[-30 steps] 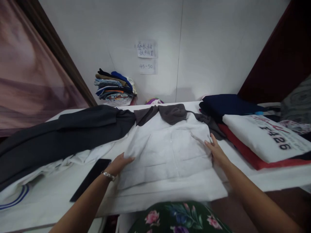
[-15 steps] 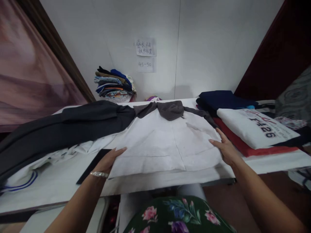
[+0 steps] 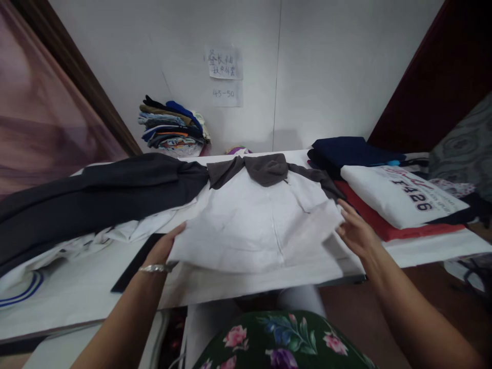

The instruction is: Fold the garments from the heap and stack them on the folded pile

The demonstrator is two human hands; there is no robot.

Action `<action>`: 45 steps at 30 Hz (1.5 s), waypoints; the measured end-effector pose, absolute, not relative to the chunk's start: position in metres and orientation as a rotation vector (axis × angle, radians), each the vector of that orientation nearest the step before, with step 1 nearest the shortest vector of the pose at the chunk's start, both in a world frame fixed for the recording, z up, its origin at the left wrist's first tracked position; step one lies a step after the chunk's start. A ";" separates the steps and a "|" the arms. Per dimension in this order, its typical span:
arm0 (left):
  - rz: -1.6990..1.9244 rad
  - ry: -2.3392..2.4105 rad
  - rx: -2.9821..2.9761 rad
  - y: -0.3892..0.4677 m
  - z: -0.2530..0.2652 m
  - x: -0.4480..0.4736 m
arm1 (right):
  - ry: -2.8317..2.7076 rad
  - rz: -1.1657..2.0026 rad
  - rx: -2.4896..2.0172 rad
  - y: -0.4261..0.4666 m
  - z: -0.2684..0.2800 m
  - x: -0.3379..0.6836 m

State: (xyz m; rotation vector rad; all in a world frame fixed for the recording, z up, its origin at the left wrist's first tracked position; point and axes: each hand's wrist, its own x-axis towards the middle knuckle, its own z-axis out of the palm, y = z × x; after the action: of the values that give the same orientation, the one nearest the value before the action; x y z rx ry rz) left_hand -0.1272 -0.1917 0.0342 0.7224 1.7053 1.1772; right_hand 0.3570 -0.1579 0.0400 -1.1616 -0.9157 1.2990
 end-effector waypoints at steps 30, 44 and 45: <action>0.326 2.161 2.045 -0.181 0.027 -0.035 | -1.809 0.459 -1.816 -0.099 0.027 0.319; 0.771 2.477 1.769 -0.287 0.020 -0.061 | -1.814 0.346 -1.891 -0.230 -0.020 0.405; 0.742 2.483 1.837 -0.286 0.022 -0.063 | -1.857 0.366 -1.932 -0.227 -0.018 0.405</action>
State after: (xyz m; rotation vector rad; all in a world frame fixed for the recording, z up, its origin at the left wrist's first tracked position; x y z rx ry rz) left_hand -0.0633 -0.2865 0.0218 1.8366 2.4830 0.7418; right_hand 0.4050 -0.2268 -0.0176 -1.9324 -1.8570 0.3661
